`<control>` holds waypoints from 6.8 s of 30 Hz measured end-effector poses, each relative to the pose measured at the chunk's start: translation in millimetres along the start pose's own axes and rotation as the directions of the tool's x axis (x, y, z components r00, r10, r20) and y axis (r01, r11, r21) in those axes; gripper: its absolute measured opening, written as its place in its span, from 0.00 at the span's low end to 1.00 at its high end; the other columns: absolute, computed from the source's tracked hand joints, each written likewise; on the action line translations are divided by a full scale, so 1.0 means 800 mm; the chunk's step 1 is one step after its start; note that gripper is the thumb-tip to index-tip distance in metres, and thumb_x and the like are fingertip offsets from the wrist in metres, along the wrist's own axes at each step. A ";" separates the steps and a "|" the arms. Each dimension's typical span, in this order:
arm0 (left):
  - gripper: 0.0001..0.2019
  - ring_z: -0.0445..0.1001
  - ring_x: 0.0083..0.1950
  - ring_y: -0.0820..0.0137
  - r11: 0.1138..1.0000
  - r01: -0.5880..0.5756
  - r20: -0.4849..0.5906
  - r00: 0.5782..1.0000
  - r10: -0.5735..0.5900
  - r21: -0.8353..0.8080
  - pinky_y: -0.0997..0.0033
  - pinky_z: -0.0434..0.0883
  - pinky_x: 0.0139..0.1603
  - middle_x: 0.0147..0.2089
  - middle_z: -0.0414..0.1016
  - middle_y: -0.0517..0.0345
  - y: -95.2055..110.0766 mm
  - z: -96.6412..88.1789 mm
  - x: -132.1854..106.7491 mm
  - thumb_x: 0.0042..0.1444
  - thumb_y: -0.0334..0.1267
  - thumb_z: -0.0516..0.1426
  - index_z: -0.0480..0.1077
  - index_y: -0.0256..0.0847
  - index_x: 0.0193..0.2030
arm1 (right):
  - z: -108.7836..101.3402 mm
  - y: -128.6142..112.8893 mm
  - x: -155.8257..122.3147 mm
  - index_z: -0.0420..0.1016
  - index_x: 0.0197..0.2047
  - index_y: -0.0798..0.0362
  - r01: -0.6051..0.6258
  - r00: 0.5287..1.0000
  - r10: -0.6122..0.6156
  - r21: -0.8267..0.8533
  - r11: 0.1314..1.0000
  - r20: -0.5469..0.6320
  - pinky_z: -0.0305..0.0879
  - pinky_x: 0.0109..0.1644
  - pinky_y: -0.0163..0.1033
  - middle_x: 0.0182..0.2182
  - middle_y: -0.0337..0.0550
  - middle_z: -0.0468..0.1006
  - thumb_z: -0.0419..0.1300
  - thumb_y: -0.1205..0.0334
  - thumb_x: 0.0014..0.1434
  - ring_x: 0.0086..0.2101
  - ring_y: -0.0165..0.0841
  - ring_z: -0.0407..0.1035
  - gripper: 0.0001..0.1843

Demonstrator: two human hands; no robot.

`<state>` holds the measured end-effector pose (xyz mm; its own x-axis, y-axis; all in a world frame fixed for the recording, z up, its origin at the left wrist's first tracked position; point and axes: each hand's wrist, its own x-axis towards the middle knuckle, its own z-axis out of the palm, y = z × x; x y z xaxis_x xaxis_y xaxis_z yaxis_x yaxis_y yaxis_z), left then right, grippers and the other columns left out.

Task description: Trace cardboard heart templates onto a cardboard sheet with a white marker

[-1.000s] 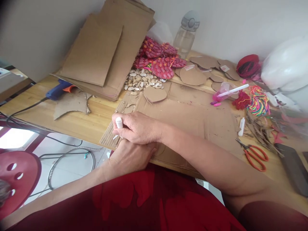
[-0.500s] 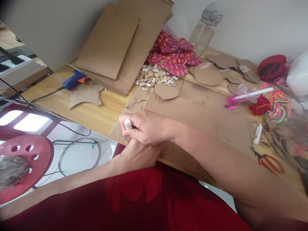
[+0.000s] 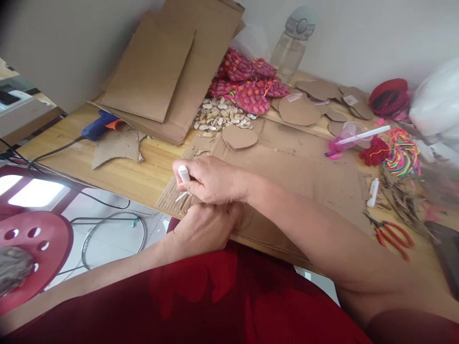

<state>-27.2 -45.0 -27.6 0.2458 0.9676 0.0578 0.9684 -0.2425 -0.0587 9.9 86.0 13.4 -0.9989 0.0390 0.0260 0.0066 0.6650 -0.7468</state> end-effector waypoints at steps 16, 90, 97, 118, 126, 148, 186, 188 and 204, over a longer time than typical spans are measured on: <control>0.28 0.66 0.69 0.31 1.000 0.005 0.003 1.000 -0.005 0.008 0.54 0.82 0.39 0.69 0.60 0.13 -0.002 0.002 0.001 0.66 0.37 0.50 0.61 0.25 0.70 | -0.030 0.030 -0.043 0.67 0.34 0.51 -0.255 0.930 0.202 -0.146 0.956 -0.307 0.53 0.36 0.37 0.26 0.35 0.72 0.57 0.60 0.64 0.27 0.29 0.62 0.07; 0.27 0.69 0.70 0.48 0.997 0.060 0.138 0.988 -0.065 0.044 0.54 0.83 0.43 0.74 0.61 0.35 -0.008 -0.017 0.009 0.69 0.42 0.47 0.60 0.37 0.72 | 0.002 0.029 -0.117 0.63 0.36 0.50 -0.361 0.752 0.264 -0.041 0.932 -0.604 0.56 0.36 0.37 0.26 0.36 0.73 0.53 0.62 0.68 0.27 0.30 0.65 0.06; 0.27 0.68 0.70 0.47 0.998 0.057 0.148 0.987 -0.061 0.028 0.56 0.84 0.40 0.74 0.60 0.35 -0.009 -0.018 0.008 0.69 0.41 0.47 0.60 0.37 0.72 | 0.001 0.011 -0.139 0.62 0.35 0.50 -0.484 0.735 0.369 -0.059 0.873 -0.569 0.52 0.33 0.38 0.23 0.34 0.68 0.53 0.59 0.68 0.25 0.30 0.61 0.08; 0.27 0.70 0.69 0.48 0.998 0.048 0.148 0.988 -0.054 0.045 0.56 0.83 0.40 0.74 0.62 0.35 -0.010 -0.018 0.007 0.69 0.43 0.47 0.61 0.37 0.72 | 0.016 0.005 -0.154 0.63 0.37 0.50 -0.491 0.715 0.366 -0.055 0.870 -0.596 0.52 0.32 0.37 0.22 0.33 0.68 0.53 0.58 0.69 0.24 0.30 0.61 0.08; 0.27 0.69 0.69 0.48 0.998 0.052 0.178 0.982 -0.056 0.026 0.57 0.82 0.45 0.74 0.61 0.35 -0.009 -0.025 0.010 0.69 0.42 0.47 0.61 0.35 0.72 | 0.005 0.028 -0.107 0.63 0.38 0.50 -0.394 0.740 0.266 -0.078 0.916 -0.617 0.55 0.36 0.37 0.27 0.38 0.74 0.52 0.62 0.68 0.28 0.31 0.65 0.04; 0.27 0.72 0.67 0.50 0.997 0.034 0.178 0.983 -0.047 0.075 0.57 0.83 0.42 0.74 0.61 0.36 -0.010 -0.022 0.010 0.70 0.43 0.46 0.59 0.37 0.73 | -0.001 0.032 -0.103 0.64 0.39 0.51 -0.428 0.743 0.289 -0.096 0.899 -0.604 0.54 0.37 0.38 0.27 0.39 0.73 0.52 0.62 0.68 0.30 0.33 0.65 0.05; 0.25 0.80 0.55 0.50 0.995 0.048 0.135 0.989 -0.060 0.087 0.57 0.82 0.35 0.73 0.64 0.40 -0.007 -0.028 0.009 0.69 0.44 0.48 0.63 0.38 0.70 | 0.044 -0.020 -0.179 0.62 0.36 0.51 -0.492 0.684 0.400 0.020 0.870 -0.610 0.53 0.33 0.36 0.25 0.34 0.68 0.54 0.61 0.70 0.25 0.28 0.61 0.08; 0.25 0.80 0.55 0.50 0.995 0.050 0.142 0.988 -0.062 0.089 0.57 0.82 0.35 0.72 0.64 0.40 -0.007 -0.028 0.009 0.69 0.44 0.47 0.63 0.39 0.70 | 0.052 -0.028 -0.186 0.62 0.36 0.51 -0.466 0.707 0.400 0.041 0.884 -0.583 0.54 0.33 0.36 0.25 0.34 0.67 0.53 0.61 0.70 0.25 0.28 0.60 0.09; 0.26 0.76 0.61 0.48 0.997 0.070 0.188 0.979 -0.076 0.039 0.58 0.81 0.38 0.75 0.59 0.39 -0.008 -0.028 0.009 0.70 0.44 0.46 0.59 0.40 0.72 | 0.053 -0.038 -0.196 0.62 0.36 0.51 -0.418 0.775 0.365 0.014 0.908 -0.516 0.55 0.34 0.36 0.27 0.34 0.67 0.52 0.62 0.71 0.26 0.27 0.59 0.09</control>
<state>-30.9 -38.2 -4.4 0.1595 0.9791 -0.1260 0.9807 -0.1717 -0.0931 164.1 28.0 3.4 -0.7477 0.6578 0.0905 0.4231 0.5771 -0.6985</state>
